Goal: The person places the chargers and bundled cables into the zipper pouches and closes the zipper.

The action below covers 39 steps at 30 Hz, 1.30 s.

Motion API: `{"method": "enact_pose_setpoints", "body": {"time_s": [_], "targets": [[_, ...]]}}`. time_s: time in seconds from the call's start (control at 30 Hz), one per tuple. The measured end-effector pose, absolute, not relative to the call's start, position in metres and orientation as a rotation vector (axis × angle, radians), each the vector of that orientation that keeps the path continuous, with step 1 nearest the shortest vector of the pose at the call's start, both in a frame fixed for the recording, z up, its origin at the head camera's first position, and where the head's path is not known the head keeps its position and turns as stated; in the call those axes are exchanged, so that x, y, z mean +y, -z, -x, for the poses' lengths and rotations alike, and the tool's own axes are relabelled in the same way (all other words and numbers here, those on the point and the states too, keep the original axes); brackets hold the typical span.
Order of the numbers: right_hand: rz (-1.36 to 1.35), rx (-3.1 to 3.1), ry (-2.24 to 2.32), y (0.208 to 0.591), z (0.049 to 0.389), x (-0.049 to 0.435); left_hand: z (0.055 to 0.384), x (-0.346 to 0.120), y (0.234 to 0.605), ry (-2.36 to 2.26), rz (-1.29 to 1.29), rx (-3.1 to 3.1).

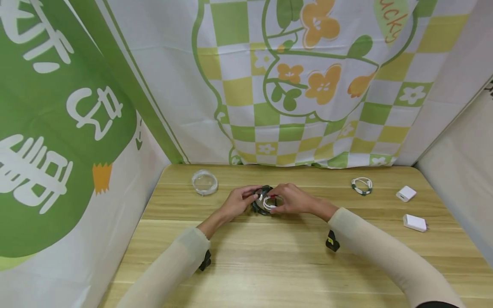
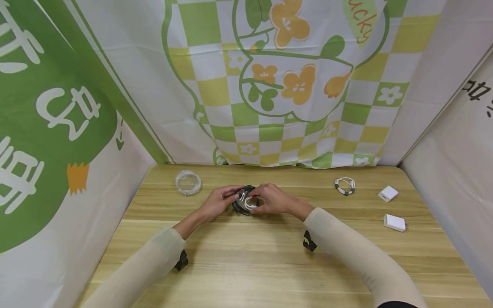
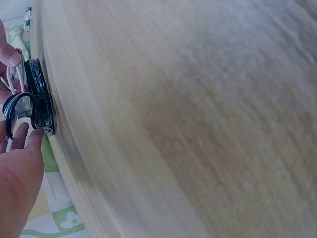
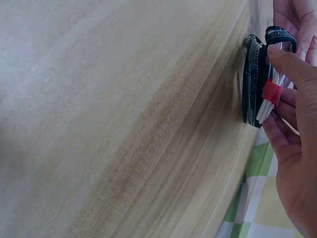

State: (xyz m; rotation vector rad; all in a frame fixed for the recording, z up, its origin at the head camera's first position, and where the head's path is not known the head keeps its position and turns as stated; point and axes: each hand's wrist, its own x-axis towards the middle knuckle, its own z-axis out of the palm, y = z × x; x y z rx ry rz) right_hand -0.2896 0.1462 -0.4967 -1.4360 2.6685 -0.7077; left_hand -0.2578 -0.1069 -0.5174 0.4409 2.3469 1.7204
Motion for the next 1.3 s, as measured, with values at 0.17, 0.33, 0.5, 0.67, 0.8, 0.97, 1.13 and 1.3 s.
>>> {"method": "enact_pose_setpoints", "body": {"time_s": [0.17,0.33,0.5,0.67,0.8,0.97,1.13,1.3], "targets": [[1.468,2.669,0.704,0.497,0.291,0.145,0.256,-0.108,0.515,-1.712,-0.453,2.356],[1.479,2.690,0.701,0.499,0.293,0.144,0.255,-0.111,0.515,-1.744,-0.443,2.343],[1.419,2.711,0.698,0.499,0.293,0.142,0.255,-0.114,0.517,-1.760,-0.432,2.347],[1.367,2.721,0.710,0.499,0.294,0.138,0.254,-0.116,0.519,-1.769,-0.449,2.365],[1.330,2.768,0.697,0.498,0.293,0.133,0.253,-0.117,0.518,-1.769,-0.438,2.381],[1.282,2.833,0.645,0.499,0.292,0.127,0.253,-0.118,0.518,-1.779,-0.409,2.384],[1.245,2.847,0.636,0.498,0.290,0.125,0.252,-0.118,0.518,-1.795,-0.402,2.383],[1.264,2.789,0.652,0.496,0.291,0.130,0.252,-0.116,0.520,-1.798,-0.378,2.396]]}}
